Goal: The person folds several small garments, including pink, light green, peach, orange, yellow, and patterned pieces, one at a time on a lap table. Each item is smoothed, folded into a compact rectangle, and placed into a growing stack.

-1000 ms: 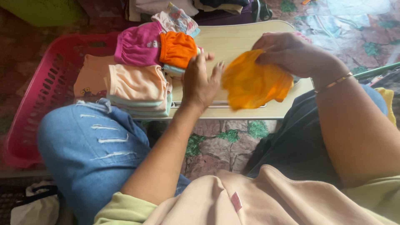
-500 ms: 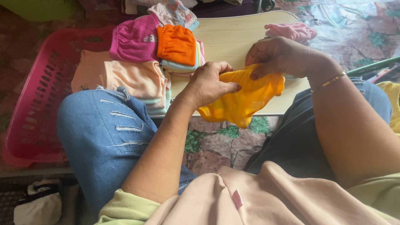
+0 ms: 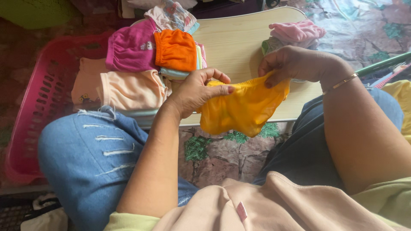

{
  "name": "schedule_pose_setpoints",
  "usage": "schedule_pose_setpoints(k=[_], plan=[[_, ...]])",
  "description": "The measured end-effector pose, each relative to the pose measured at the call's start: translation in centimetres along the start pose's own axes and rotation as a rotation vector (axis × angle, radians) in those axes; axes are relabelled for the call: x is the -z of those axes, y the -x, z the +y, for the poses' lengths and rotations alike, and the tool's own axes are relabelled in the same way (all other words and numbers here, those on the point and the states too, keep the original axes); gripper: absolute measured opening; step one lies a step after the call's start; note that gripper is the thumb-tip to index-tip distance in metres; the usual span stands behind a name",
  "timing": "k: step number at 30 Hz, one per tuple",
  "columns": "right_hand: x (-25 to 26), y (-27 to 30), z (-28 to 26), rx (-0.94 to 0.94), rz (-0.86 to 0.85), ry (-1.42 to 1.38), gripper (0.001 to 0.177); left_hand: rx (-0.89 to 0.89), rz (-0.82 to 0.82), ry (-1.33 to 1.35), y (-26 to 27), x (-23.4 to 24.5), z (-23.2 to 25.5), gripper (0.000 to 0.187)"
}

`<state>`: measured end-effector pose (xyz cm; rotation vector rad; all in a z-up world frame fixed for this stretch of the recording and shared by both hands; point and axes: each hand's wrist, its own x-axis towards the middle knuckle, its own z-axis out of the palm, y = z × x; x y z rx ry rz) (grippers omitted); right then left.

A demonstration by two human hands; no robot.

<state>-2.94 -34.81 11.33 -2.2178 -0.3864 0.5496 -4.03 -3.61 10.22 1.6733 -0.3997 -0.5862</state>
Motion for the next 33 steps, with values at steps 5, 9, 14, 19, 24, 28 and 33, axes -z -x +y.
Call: schedule_pose_setpoints(k=[5,9,14,19,24,28,33], plan=[[-0.1,0.1,-0.5,0.328,0.354,0.439,0.035,-0.432,0.229,-0.165,-1.1,1.1,0.9,0.014],[0.1,1.6,-2.1,0.31,0.791,0.054,0.028,-0.698,0.41,-0.087,0.1,1.5,3.8,0.021],[0.9,3.2,-2.0,0.596,0.415,0.128,0.029,-0.249,0.193,-0.248,1.4,1.5,4.4,0.025],[-1.3,3.4,-0.8,-0.236,0.064,0.452,0.031,-0.08,-0.029,-0.571,0.9,1.3,0.3,0.023],[-1.3,2.9,1.1,-0.176,0.091,0.407,0.034,0.05,-0.081,-0.529,-0.2,1.3,-2.0,0.021],[-1.3,1.1,2.9,-0.071,0.358,0.474,0.03,0.001,0.18,-0.836,-1.3,2.0,-2.2,0.021],[-3.1,-2.5,4.2,0.028,0.622,0.506,0.031,-0.027,0.434,-1.068,-3.3,0.8,-3.7,0.022]])
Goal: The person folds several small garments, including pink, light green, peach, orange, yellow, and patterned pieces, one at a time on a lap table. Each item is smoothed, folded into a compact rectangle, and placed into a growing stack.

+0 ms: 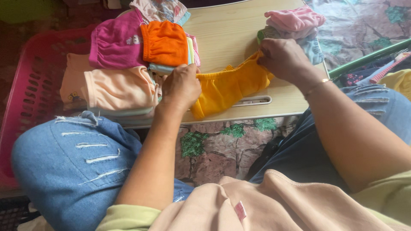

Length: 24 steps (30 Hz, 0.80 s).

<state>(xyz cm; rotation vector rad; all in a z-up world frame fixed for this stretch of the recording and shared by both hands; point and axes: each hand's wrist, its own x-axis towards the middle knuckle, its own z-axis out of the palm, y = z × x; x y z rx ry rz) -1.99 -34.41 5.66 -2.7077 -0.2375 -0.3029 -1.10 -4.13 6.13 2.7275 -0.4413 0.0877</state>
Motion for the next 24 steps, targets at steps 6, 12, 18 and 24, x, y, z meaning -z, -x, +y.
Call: schedule_pose_setpoints(k=[6,12,18,24], plan=[[-1.3,-0.4,-1.8,0.042,0.052,0.004,0.025,-0.004,0.082,-0.327,0.4,-3.0,1.2,0.036],[0.2,0.1,-2.6,0.088,-0.166,-0.454,0.018,-0.228,0.123,-0.059,-1.0,-4.7,2.9,0.059],[0.0,0.3,-2.7,0.133,0.21,-0.386,0.027,-0.141,-0.036,0.087,-2.9,-6.8,1.7,0.042],[1.0,0.5,-3.4,-0.234,-0.251,-0.011,0.034,-0.18,0.165,0.089,-3.1,-8.6,0.5,0.041]])
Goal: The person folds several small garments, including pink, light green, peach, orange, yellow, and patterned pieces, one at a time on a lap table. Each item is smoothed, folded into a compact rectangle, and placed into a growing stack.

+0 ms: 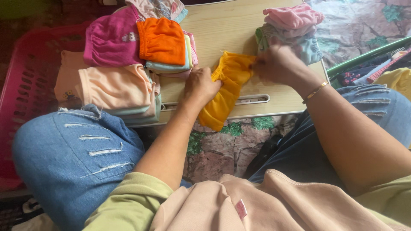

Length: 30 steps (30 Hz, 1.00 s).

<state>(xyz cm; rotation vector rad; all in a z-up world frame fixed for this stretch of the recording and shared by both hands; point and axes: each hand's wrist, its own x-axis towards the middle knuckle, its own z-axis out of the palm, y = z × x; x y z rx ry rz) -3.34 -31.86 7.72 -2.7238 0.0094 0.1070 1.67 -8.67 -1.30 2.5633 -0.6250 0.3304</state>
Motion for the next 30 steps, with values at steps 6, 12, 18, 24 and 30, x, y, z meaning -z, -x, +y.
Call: schedule_pose_setpoints(k=[6,12,18,24,30], plan=[[-0.2,1.4,-2.6,-0.424,-0.403,-0.372,0.062,0.776,-0.335,1.627,0.0,0.5,1.2,0.035],[-1.0,0.0,-1.4,-0.249,-0.277,-1.335,0.033,0.619,-0.423,1.912,0.2,3.1,3.1,0.047],[-0.3,0.6,-1.6,-0.048,-0.274,-1.557,0.029,0.938,-0.412,1.741,0.9,6.8,5.2,0.059],[-0.7,1.0,-2.6,-0.075,-0.421,-1.493,0.039,0.615,-0.391,1.978,0.7,3.7,3.8,0.057],[-0.9,0.7,-2.0,-0.047,-0.536,-1.424,0.046,0.841,-0.402,2.109,0.8,5.6,4.0,0.057]])
